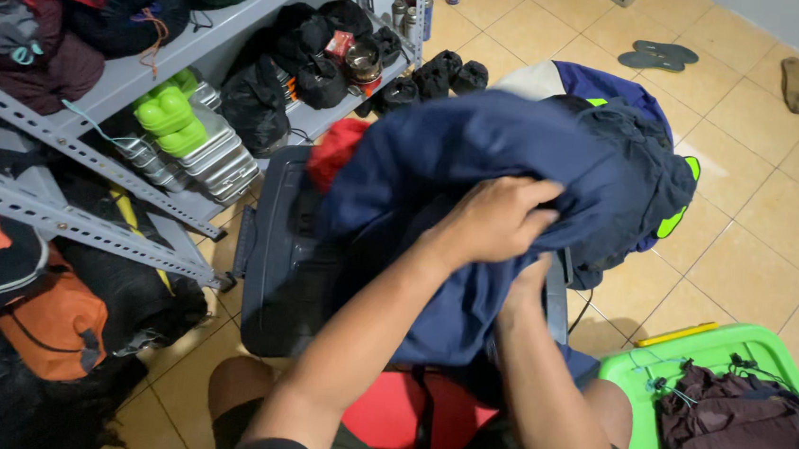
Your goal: The person folds a green garment and places it into a red storage bag, then unfolds and spreads out a larger blue and red jacket.
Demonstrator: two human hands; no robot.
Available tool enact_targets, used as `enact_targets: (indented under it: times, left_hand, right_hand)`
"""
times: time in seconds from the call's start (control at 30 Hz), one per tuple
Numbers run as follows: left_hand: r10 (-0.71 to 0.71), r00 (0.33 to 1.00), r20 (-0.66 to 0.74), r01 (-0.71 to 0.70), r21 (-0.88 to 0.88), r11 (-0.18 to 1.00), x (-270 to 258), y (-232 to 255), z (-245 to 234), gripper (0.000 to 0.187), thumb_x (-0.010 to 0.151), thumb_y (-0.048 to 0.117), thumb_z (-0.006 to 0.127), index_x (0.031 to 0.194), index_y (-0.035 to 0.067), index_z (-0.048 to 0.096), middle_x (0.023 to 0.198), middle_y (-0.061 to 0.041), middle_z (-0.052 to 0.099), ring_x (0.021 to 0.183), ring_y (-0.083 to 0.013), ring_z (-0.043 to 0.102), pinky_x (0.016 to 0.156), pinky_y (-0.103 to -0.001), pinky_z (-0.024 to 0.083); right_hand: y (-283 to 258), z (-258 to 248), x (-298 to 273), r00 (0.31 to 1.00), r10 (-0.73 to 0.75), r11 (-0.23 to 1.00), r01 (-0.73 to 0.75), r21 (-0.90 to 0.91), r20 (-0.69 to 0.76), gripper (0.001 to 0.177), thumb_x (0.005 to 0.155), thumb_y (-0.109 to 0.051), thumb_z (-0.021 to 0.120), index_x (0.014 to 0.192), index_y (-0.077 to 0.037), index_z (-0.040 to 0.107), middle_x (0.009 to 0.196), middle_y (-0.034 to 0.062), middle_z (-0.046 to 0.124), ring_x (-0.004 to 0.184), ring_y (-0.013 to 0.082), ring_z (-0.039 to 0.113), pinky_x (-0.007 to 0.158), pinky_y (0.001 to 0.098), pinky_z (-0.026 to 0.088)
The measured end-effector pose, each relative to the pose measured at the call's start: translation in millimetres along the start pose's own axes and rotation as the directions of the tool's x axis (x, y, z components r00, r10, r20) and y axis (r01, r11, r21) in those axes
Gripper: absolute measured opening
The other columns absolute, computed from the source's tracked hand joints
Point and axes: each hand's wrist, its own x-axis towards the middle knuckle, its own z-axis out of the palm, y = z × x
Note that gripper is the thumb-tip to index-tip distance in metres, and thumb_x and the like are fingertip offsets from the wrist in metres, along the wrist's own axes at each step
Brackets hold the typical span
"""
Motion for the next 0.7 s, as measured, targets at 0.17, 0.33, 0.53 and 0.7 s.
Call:
enact_targets:
  times: [0.17,0.33,0.53,0.7]
  left_hand:
    - [0.192,0.816,-0.545,-0.067,0.240,0.968,-71,45,-12,0.037,0.086,0.042,0.064,0.114,0.018,0.062,0.119,-0.009,0.058,0.116,-0.0305,0.054,0.100,-0.044,0.039]
    - [-0.277,0.895,-0.351,0.295,-0.002,0.955,-181,4,110,0.054,0.068,0.045,0.077,0.105,0.010,0.057,0.096,-0.011,0.054,0.091,-0.0352,0.059,0.074,-0.044,0.049]
    - [-0.746,0.660,0.088,0.719,0.214,0.661,-194,13,158,0.103,0.060,0.076,0.061,0.125,-0.001,0.039,0.128,-0.024,0.042,0.119,-0.0424,0.038,0.096,-0.052,0.032]
    - [-0.611,0.755,0.238,0.491,0.413,0.767,-208,-16,185,0.122,0.054,0.075,0.064,0.147,0.005,0.025,0.137,-0.030,0.037,0.127,-0.0469,0.031,0.102,-0.068,0.019]
  right_hand:
    - [-42,-18,45,0.957,-0.130,0.908,0.220,0.356,-0.260,0.030,0.082,-0.025,0.058,0.106,-0.008,0.067,0.112,0.0143,0.067,0.105,0.0272,0.065,0.096,0.0504,0.046]
    - [-76,16,12,0.835,0.110,0.900,0.146,0.410,-0.539,0.040,0.069,-0.007,0.084,0.102,0.006,0.065,0.099,0.0224,0.069,0.089,0.0302,0.071,0.073,0.0580,0.054]
    - [-95,18,-27,0.999,0.038,0.700,-0.005,0.714,-0.030,0.031,0.087,-0.008,0.051,0.113,0.005,0.060,0.112,0.0224,0.065,0.105,0.0336,0.064,0.102,0.0497,0.048]
    - [-124,5,-32,0.995,-0.102,0.662,0.051,0.748,0.022,0.034,0.089,-0.006,0.052,0.120,0.008,0.056,0.119,0.0250,0.061,0.113,0.0321,0.061,0.108,0.0474,0.043]
